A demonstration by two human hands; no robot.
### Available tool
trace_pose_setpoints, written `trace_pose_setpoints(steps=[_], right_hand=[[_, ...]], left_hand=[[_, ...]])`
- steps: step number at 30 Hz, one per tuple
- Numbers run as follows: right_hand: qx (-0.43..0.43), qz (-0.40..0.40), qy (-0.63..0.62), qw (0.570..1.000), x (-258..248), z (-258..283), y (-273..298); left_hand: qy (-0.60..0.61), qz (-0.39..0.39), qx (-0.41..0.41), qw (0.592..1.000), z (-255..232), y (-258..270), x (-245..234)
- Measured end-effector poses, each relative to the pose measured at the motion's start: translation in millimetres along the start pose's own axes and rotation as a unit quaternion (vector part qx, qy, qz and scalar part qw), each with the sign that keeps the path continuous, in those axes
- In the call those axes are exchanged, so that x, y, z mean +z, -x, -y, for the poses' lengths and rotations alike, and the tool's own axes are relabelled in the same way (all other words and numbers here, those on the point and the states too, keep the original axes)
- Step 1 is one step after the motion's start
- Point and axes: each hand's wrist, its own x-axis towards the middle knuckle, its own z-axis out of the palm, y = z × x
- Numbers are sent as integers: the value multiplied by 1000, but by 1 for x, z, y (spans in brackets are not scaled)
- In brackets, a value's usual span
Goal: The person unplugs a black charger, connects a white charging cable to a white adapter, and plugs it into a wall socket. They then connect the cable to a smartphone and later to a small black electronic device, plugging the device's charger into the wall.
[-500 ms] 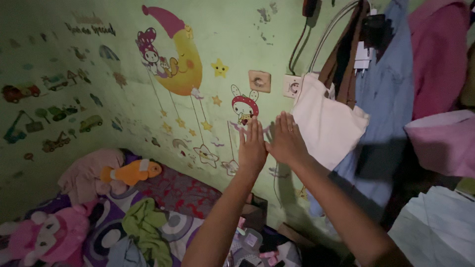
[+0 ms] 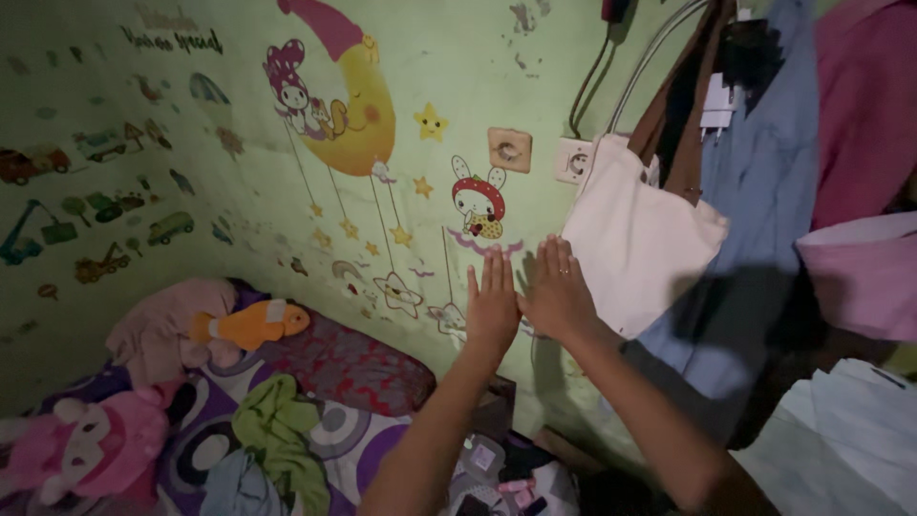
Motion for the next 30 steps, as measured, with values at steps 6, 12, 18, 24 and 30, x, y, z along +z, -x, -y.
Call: trace_pose_setpoints(steps=[6, 12, 18, 24, 30], right_hand=[[1, -65, -29, 997, 19, -11, -1], [0, -58, -49, 997, 36, -29, -6], [0, -65, -112, 992, 36, -39, -12], [-34, -102, -87, 990, 33, -41, -11], [-78, -133, -62, 986, 19, -35, -9]], left_hand=[[-15, -9, -3, 1000, -9, -3, 9], [-26, 35, -2, 999, -19, -12, 12], [-42, 24, -11, 999, -25, -20, 18], [-46, 37, -13, 998, -31, -23, 21], [-69, -24, 3, 997, -35, -29, 4]])
